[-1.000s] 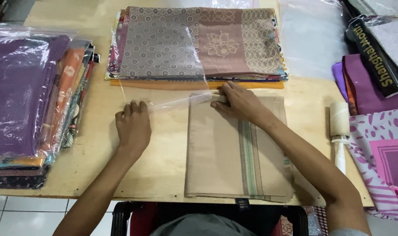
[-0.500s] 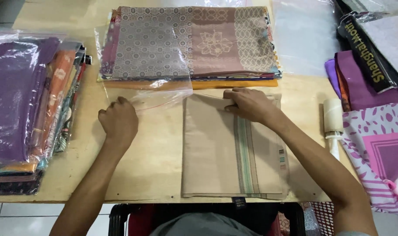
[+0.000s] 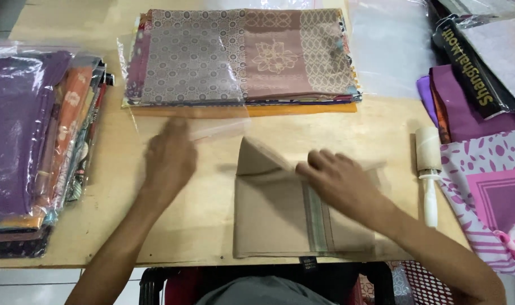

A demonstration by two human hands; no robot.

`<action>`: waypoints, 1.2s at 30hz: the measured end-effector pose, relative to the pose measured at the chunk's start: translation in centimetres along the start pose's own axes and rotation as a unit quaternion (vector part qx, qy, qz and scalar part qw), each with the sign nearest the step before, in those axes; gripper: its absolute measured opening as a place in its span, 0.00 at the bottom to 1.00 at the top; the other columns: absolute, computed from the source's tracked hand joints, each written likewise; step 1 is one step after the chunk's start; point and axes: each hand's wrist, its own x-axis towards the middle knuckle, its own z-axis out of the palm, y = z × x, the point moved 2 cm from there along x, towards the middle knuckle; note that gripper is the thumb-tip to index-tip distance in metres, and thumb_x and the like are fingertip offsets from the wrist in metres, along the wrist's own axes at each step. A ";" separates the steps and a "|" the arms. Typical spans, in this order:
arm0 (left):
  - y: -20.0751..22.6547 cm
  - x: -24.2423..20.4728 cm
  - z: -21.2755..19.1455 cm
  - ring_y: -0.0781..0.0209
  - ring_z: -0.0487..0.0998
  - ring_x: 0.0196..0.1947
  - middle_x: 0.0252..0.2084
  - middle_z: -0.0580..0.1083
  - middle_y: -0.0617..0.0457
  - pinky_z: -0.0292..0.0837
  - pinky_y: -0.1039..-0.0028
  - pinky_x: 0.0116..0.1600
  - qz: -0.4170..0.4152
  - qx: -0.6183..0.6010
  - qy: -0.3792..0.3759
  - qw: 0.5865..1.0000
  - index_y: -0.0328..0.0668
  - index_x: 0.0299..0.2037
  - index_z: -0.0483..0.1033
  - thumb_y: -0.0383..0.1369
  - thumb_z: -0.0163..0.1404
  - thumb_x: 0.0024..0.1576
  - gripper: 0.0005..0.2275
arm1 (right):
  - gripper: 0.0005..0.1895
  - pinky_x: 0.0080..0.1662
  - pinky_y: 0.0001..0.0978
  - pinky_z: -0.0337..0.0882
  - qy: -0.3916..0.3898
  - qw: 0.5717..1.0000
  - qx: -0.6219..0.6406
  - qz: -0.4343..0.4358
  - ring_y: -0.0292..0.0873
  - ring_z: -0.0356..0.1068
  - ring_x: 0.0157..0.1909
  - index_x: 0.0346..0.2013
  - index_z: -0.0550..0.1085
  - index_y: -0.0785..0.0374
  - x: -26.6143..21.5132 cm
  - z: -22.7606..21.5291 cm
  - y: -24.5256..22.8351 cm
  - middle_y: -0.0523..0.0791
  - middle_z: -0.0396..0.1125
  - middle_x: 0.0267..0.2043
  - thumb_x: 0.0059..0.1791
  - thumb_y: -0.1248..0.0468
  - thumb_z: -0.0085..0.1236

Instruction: The person folds a beige piece of fabric on a wooden table and places it into a clear plastic bag. They smooth the fabric inside the bag and seal the top edge by hand.

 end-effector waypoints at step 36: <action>4.4 1.0 13.0 0.31 0.45 0.77 0.77 0.48 0.37 0.43 0.38 0.75 0.390 0.133 0.256 0.874 0.51 0.76 0.52 0.54 0.63 0.49 0.46 | 0.10 0.31 0.34 0.74 0.180 0.963 -0.203 0.010 0.43 0.73 0.32 0.47 0.74 0.50 2.8 1.8 2.7 0.41 0.72 0.32 0.53 0.64 0.50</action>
